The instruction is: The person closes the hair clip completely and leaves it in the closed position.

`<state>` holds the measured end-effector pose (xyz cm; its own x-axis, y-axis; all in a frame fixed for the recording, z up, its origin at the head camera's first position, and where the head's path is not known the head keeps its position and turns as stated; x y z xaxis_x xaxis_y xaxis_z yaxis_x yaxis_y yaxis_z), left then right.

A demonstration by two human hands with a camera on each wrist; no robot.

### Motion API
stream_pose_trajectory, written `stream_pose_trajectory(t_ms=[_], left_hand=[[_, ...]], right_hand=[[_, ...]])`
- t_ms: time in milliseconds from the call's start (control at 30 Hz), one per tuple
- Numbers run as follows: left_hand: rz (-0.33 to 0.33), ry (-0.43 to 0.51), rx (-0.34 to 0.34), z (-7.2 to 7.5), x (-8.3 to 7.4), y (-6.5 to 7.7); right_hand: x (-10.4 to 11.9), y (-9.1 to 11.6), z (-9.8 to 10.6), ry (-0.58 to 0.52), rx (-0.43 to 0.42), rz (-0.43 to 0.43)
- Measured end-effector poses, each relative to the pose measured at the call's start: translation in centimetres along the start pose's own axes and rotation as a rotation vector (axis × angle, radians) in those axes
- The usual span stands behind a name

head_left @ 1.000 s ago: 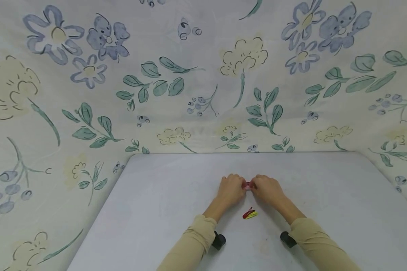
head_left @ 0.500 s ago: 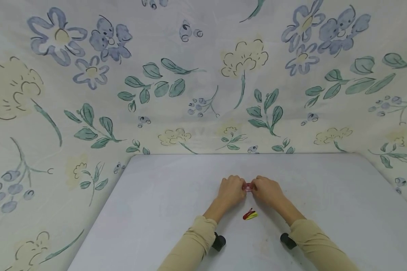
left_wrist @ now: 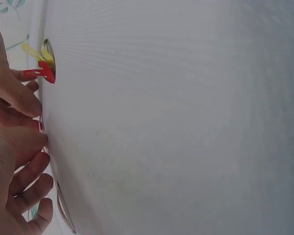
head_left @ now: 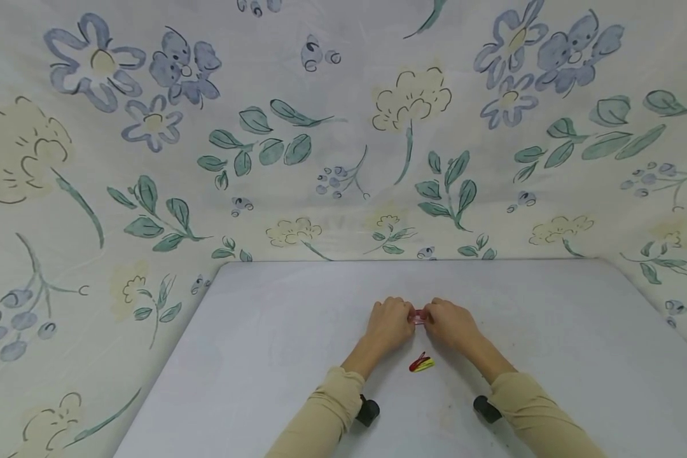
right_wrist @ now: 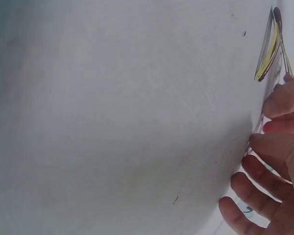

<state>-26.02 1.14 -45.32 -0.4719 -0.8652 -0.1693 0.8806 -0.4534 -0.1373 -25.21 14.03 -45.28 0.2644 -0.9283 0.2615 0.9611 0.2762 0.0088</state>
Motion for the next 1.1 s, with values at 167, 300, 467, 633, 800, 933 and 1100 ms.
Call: stream_pose_trajectory(t_ms=[167, 300, 467, 633, 800, 933, 1100], left_hand=[[-0.009, -0.004, -0.013, 0.2, -0.1, 0.2], [-0.018, 0.003, -0.019, 0.4, -0.1, 0.5], [-0.029, 0.009, -0.043, 0.5, 0.0, 1.0], [-0.029, 0.019, -0.042, 0.8, 0.1, 1.7], [-0.019, 0.049, -0.040, 0.9, 0.5, 2.3], [-0.025, 0.074, -0.040, 1.2, 0.8, 2.8], [-0.038, 0.106, -0.025, 1.5, 0.8, 3.4]], right_hand=[[0.1, 0.2, 0.0, -0.010, 0.005, 0.001], [0.2, 0.4, 0.0, -0.011, 0.001, 0.000], [0.1, 0.7, 0.1, -0.019, -0.007, 0.003], [0.0, 1.5, 0.3, -0.061, -0.048, 0.023], [-0.4, 2.2, 0.4, -0.120, -0.050, -0.003], [-0.5, 2.7, 0.7, -0.166, -0.052, -0.043], [-0.7, 3.5, 1.0, -0.213, -0.067, -0.036]])
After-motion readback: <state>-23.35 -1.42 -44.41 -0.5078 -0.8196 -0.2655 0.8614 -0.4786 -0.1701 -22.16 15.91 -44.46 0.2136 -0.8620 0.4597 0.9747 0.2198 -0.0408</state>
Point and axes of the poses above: each hand's wrist, its own y-axis away from the middle knuckle, its own z-axis out of the back of the hand, x = y × z, the point moved 3 cm from there along -y, towards the middle knuckle, and after that the axes turned 4 degrees about x, right-handed, at the moved point
